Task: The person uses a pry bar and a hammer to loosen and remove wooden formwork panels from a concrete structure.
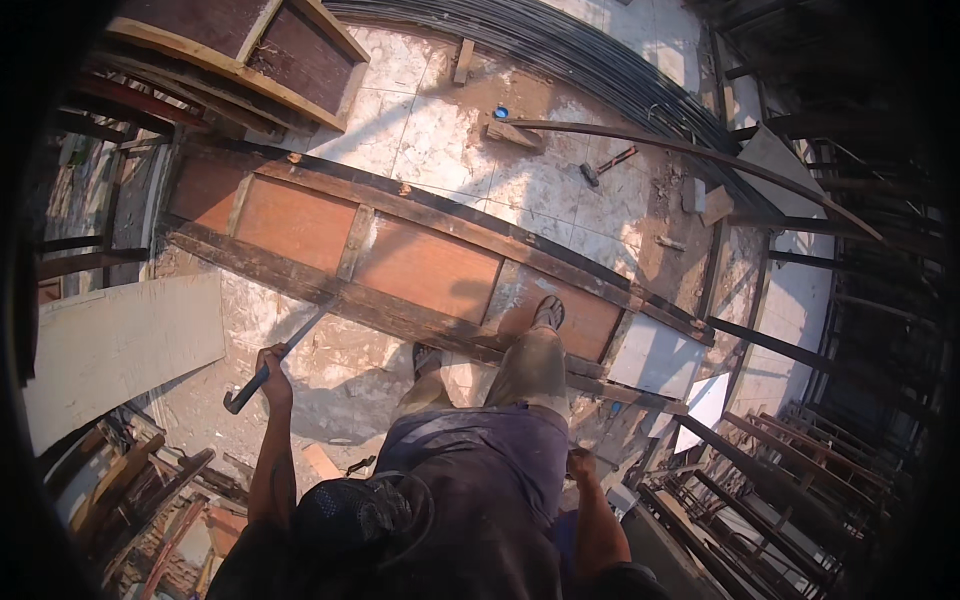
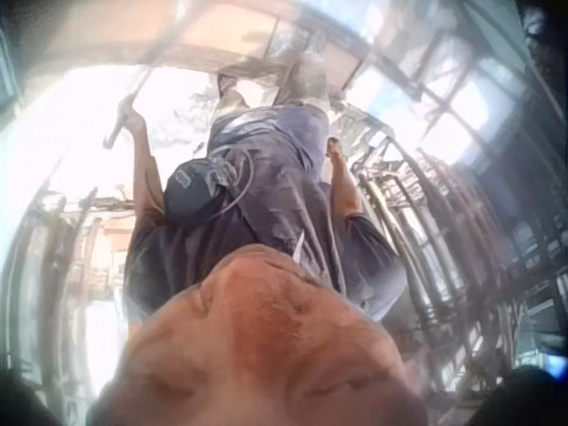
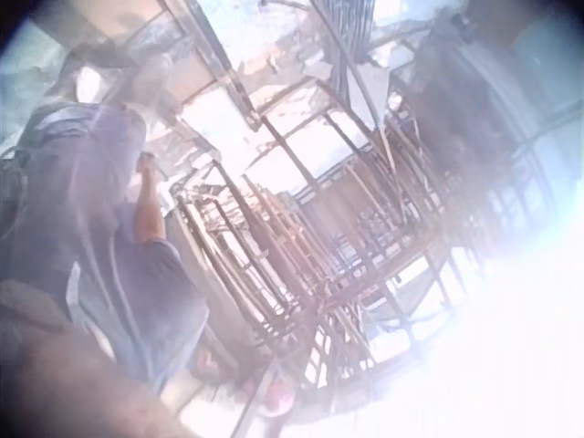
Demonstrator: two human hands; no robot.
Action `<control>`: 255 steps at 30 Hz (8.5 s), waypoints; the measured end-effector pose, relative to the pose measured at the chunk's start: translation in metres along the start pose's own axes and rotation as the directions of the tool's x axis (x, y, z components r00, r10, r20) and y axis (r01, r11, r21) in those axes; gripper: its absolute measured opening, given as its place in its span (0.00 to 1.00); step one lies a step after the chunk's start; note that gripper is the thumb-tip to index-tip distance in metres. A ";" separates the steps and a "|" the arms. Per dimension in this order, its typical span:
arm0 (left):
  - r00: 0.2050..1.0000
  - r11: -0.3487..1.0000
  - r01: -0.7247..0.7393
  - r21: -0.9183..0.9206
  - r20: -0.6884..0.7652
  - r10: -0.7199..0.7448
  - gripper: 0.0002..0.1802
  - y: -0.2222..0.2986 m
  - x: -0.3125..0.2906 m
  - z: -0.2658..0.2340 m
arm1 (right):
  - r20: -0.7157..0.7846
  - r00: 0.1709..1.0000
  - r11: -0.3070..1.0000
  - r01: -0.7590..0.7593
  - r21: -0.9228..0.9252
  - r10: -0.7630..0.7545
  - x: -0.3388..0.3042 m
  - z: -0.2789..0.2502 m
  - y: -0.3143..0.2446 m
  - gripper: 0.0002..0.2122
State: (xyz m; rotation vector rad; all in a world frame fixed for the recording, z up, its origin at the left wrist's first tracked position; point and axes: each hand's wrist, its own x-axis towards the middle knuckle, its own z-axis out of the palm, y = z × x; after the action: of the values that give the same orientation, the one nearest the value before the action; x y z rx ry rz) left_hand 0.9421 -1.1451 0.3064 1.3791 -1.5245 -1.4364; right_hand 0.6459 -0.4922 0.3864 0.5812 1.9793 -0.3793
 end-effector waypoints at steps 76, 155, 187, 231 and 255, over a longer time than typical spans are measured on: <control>0.616 0.998 -0.062 0.007 -0.786 0.044 0.22 0.073 0.028 0.140 | 0.864 -0.082 0.001 0.995 0.095 -0.498 -0.289 0.111 -0.531 0.15; 0.720 0.963 0.116 -0.243 -0.648 -0.250 0.22 0.005 0.001 0.058 | 0.969 0.099 -0.375 0.909 -0.180 -0.225 -0.337 0.214 -0.495 0.12; 0.685 0.975 -0.128 -0.184 -0.727 -0.047 0.22 0.075 0.022 0.165 | 0.401 0.773 0.466 0.622 -0.629 -0.492 -0.065 -0.037 -0.619 0.09; 0.793 0.994 0.020 -0.112 -0.604 -0.084 0.09 0.101 0.011 0.162 | 0.837 0.237 0.006 0.963 -0.269 -0.493 -0.265 0.132 -0.538 0.09; 0.737 0.981 0.000 0.192 -0.663 0.130 0.08 0.099 0.063 0.210 | 0.676 0.371 0.164 0.922 -0.352 -0.637 -0.187 0.038 -0.598 0.08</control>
State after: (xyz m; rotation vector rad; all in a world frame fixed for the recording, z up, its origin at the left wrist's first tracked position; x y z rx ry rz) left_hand 0.7041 -1.1545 0.3430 1.6886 -1.2024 -0.6211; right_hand 0.4178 -1.0550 0.5464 -1.1223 1.6574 -0.2826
